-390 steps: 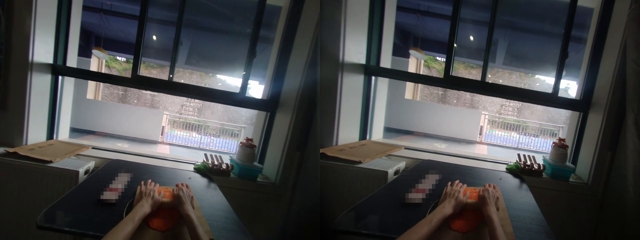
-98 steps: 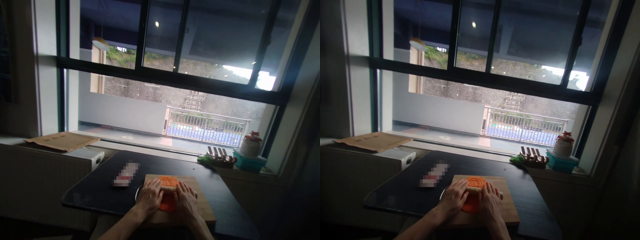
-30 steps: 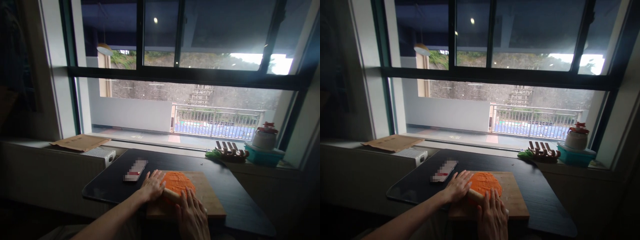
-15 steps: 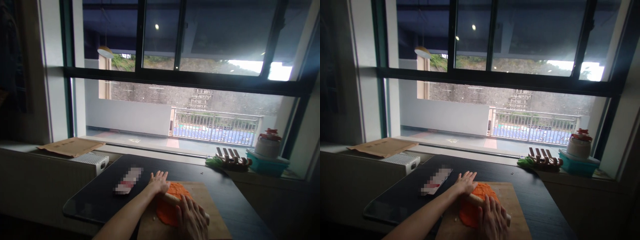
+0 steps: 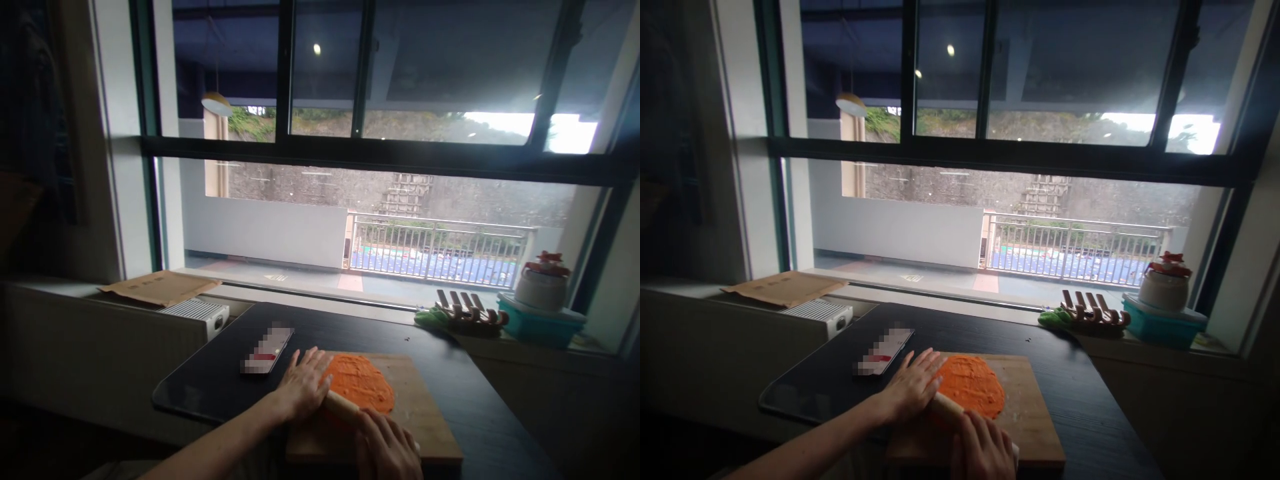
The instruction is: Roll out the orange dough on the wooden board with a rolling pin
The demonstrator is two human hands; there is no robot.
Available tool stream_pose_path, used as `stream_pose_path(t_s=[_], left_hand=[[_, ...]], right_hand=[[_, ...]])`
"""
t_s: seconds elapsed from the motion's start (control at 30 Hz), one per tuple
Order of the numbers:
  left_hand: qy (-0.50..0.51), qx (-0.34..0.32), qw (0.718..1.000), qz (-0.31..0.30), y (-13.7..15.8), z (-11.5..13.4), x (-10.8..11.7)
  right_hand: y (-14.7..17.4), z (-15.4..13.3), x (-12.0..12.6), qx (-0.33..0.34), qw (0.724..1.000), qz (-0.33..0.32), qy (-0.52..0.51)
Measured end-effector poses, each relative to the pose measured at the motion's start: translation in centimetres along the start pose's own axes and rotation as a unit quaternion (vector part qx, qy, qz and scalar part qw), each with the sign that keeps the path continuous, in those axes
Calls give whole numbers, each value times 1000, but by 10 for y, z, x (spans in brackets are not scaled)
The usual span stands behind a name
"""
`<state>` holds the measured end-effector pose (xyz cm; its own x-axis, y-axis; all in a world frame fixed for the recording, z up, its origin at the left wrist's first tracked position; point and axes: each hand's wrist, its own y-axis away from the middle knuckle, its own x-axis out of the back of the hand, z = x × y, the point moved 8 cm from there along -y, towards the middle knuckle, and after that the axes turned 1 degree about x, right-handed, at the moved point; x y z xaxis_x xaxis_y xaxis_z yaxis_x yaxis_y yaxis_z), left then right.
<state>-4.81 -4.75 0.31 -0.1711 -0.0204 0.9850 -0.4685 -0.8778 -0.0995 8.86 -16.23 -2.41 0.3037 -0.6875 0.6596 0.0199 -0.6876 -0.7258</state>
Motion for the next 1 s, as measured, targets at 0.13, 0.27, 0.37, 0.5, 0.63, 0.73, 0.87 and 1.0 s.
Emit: stream_pose_path(t_s=[0.13, 0.27, 0.37, 0.5, 0.63, 0.73, 0.87, 1.0], left_hand=[[10, 44, 999, -3, -18, 0, -2], [37, 86, 996, 1, -47, -4, -5], [50, 107, 993, 5, -69, -10, -7], [41, 129, 991, 23, -82, -19, -6], [46, 113, 992, 25, -75, -14, -8], [51, 109, 993, -5, -61, -5, -11], [26, 97, 995, -3, -37, 12, -7], [11, 62, 997, 39, -14, 29, -2]], right_hand=[[-53, 12, -1, -35, 999, -36, -18], [-102, 34, -24, -77, 993, -83, 13], [-131, 48, -48, -82, 988, -128, 19], [-153, 61, -79, -107, 969, -223, 7], [-151, 64, -86, -119, 958, -260, 2], [-138, 64, -74, -126, 965, -228, 12], [-112, 62, -53, -143, 970, -193, 40], [-89, 54, -40, -120, 974, -181, 63]])
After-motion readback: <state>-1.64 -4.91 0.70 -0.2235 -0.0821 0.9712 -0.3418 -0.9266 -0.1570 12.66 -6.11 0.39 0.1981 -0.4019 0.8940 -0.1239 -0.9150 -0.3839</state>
